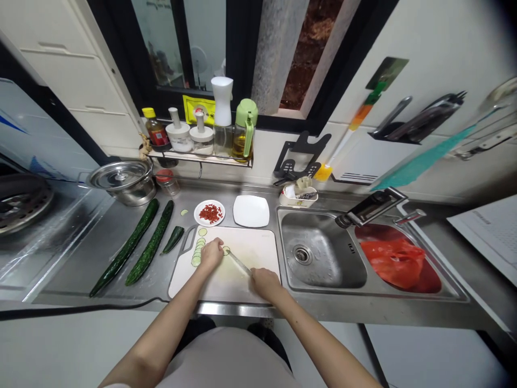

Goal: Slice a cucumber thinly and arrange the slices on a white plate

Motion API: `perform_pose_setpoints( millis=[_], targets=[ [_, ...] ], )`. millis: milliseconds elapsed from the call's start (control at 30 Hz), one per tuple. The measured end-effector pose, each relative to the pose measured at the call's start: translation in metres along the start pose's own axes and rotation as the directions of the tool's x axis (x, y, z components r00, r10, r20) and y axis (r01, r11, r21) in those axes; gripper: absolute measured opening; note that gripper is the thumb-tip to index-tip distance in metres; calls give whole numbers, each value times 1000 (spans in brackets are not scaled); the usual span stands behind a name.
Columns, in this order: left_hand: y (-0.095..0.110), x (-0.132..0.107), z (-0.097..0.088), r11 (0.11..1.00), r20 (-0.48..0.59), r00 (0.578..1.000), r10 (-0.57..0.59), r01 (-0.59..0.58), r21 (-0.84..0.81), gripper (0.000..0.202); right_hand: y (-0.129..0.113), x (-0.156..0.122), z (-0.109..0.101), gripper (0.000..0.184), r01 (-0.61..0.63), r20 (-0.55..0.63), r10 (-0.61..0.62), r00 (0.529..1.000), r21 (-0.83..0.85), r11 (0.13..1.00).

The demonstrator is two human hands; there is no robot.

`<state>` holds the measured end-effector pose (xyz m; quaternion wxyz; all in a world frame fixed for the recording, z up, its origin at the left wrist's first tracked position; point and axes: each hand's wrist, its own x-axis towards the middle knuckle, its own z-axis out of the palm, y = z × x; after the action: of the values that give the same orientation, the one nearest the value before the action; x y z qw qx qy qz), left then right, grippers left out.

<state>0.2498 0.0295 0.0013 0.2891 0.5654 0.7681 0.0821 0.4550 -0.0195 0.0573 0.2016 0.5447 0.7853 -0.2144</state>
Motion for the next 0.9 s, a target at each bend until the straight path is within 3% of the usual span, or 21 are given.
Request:
perform_pose_setpoints(
  millis=[233,900],
  targets=[
    [-3,8,3,1000,34,999,-19,20,-16,23,-8,6,-9,33,18,8,-18,1000,5,1000],
    [-4,14,-5,999,61,998,31,-30,-28,12,-10,2,-7,30,11,0,-11,1000,-1,1000]
  ],
)
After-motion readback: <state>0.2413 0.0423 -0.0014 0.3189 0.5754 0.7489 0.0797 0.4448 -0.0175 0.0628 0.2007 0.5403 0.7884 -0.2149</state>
